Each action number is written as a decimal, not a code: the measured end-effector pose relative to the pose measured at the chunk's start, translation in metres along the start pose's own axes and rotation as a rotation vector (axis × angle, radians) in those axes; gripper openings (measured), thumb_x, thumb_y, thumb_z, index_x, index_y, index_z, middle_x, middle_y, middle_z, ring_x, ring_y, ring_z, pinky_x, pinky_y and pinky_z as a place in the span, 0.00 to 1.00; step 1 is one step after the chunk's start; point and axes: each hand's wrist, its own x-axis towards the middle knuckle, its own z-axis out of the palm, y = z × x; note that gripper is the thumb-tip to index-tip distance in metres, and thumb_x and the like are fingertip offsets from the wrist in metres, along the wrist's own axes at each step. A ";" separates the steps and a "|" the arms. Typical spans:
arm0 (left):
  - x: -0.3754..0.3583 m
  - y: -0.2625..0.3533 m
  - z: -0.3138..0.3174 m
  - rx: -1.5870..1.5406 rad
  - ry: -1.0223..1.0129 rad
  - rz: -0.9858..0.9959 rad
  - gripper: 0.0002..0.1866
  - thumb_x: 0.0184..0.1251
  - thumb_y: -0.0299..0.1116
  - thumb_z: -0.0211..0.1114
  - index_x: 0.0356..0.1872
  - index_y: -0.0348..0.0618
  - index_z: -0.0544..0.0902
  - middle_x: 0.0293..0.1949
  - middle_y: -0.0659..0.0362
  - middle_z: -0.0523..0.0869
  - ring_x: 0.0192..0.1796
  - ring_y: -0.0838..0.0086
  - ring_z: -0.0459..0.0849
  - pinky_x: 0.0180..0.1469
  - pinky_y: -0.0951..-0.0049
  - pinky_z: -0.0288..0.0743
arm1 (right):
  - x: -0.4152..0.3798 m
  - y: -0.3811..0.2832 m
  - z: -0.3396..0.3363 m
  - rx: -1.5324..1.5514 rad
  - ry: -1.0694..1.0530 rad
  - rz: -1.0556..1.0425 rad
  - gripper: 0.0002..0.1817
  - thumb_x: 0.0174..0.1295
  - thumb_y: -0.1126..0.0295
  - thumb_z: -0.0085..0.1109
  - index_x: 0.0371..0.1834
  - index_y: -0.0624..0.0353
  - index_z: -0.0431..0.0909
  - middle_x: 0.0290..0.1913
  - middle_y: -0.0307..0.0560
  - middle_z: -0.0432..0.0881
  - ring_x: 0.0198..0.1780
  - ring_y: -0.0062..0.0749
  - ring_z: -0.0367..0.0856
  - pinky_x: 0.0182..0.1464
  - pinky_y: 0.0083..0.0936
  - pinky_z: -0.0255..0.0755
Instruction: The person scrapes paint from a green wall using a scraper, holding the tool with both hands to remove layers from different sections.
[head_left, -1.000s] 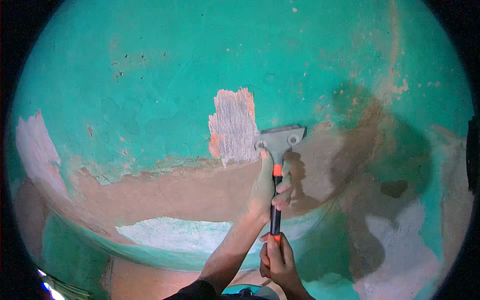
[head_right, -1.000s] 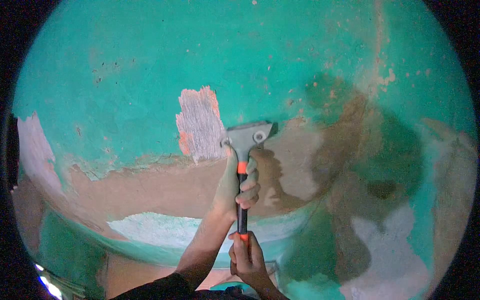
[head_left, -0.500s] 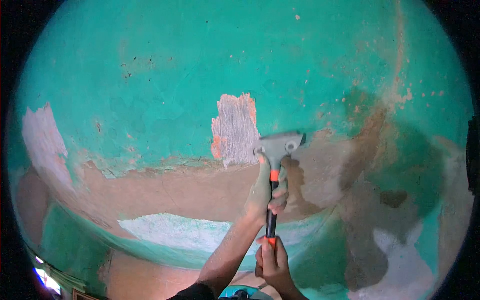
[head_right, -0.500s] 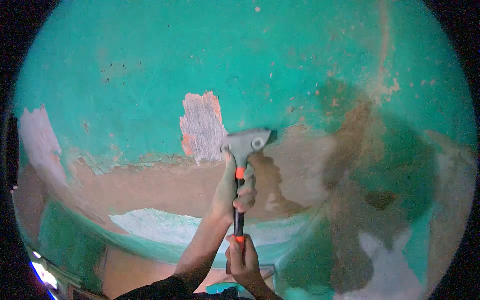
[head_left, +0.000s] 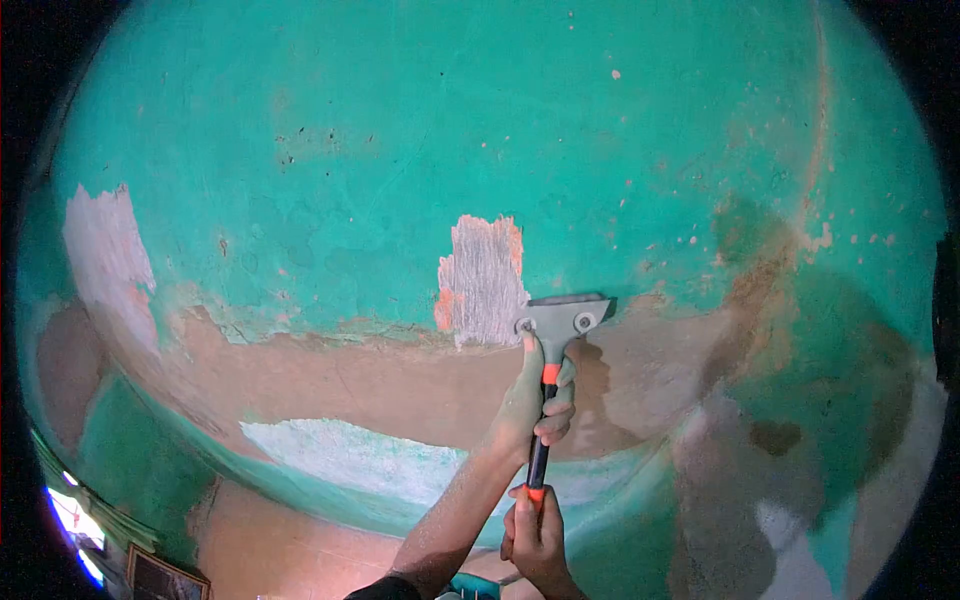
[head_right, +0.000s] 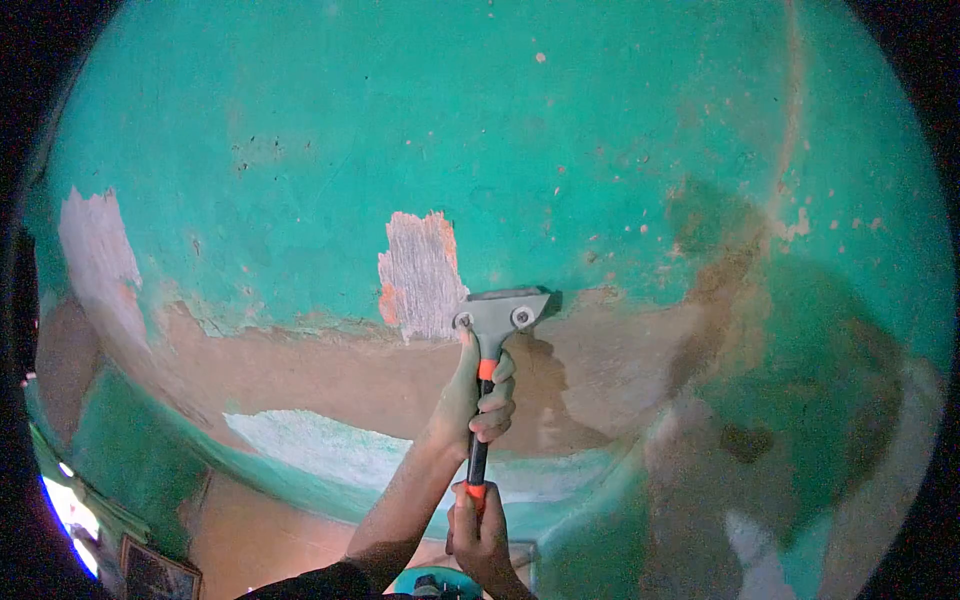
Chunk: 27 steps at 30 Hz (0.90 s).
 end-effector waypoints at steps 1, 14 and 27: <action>0.000 0.001 0.003 -0.001 -0.001 0.000 0.33 0.68 0.71 0.33 0.27 0.51 0.65 0.12 0.70 0.58 0.06 0.85 0.53 0.06 0.82 0.49 | 0.003 -0.001 0.001 -0.008 -0.001 -0.023 0.10 0.73 0.63 0.44 0.45 0.60 0.65 0.21 0.35 0.64 0.17 0.17 0.62 0.19 0.19 0.60; -0.002 0.010 -0.003 0.022 -0.002 -0.030 0.33 0.67 0.72 0.33 0.27 0.51 0.66 0.11 0.70 0.58 0.06 0.84 0.54 0.06 0.82 0.51 | 0.002 -0.002 0.015 -0.014 0.040 0.018 0.14 0.73 0.59 0.44 0.46 0.60 0.65 0.19 0.38 0.64 0.14 0.20 0.63 0.15 0.20 0.59; 0.000 0.023 0.003 0.032 -0.031 -0.068 0.33 0.67 0.72 0.34 0.27 0.51 0.66 0.12 0.70 0.59 0.06 0.85 0.55 0.06 0.83 0.50 | 0.007 -0.018 0.029 0.052 0.034 -0.020 0.14 0.74 0.58 0.42 0.47 0.58 0.64 0.19 0.37 0.62 0.12 0.19 0.58 0.14 0.21 0.58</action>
